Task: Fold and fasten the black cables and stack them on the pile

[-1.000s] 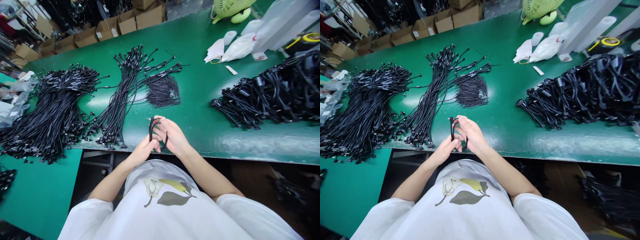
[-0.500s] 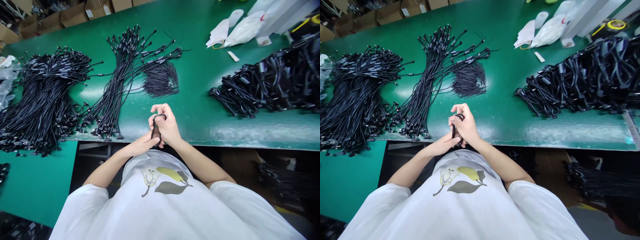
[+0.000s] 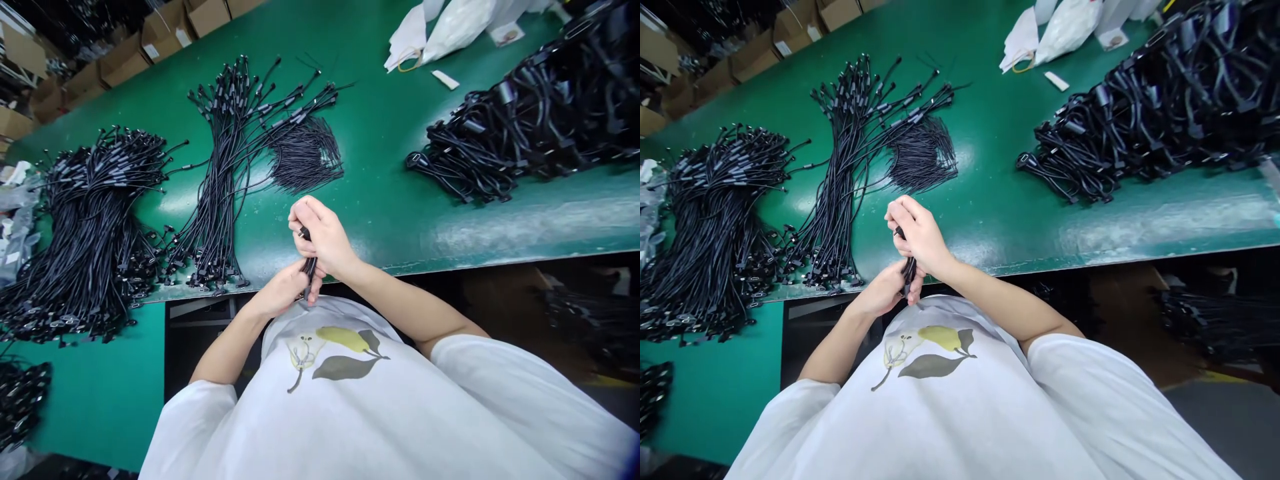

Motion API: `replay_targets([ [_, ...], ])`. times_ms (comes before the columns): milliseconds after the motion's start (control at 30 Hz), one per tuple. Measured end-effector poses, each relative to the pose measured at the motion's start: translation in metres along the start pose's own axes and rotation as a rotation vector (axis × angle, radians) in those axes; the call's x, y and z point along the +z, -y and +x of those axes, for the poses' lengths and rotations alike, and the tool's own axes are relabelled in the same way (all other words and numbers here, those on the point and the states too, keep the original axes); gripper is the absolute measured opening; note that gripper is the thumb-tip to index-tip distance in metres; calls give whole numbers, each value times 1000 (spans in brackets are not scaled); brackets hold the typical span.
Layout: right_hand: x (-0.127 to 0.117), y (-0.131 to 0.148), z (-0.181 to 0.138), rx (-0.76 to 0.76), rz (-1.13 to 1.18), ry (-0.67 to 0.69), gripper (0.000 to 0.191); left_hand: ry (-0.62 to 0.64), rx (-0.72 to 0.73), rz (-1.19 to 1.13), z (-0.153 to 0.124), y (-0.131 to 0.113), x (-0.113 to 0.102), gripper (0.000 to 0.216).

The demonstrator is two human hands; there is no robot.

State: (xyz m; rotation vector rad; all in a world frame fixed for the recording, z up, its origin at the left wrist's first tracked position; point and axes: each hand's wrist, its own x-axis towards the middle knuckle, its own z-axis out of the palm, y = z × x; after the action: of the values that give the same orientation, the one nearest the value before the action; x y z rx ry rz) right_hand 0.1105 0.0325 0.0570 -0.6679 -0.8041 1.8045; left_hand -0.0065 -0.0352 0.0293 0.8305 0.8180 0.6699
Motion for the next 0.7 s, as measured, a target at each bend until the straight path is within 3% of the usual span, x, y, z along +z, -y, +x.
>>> replay_targets([
  [100,-6,-2,3,29,10,-26,41,-32,11,91,5,0,0,39],
  [300,-21,-7,17,52,-3,-63,44,-110,-108,-172,16,-6,20,48],
  [367,-32,0,18,-24,-147,-45,43,-131,-132,-206,18,-9,20,49],
  [433,-46,11,13,-214,-445,-9,40,-171,-105,-184,18,-9,14,48],
  [533,-64,28,-2,-524,-998,233,28,-199,-42,8,18,-5,-1,48],
  [633,-74,32,-16,-684,-1412,588,19,-165,-12,410,19,-4,-10,45],
  [700,-76,28,-21,-767,-1653,717,22,-158,-6,674,18,-7,-9,40],
])
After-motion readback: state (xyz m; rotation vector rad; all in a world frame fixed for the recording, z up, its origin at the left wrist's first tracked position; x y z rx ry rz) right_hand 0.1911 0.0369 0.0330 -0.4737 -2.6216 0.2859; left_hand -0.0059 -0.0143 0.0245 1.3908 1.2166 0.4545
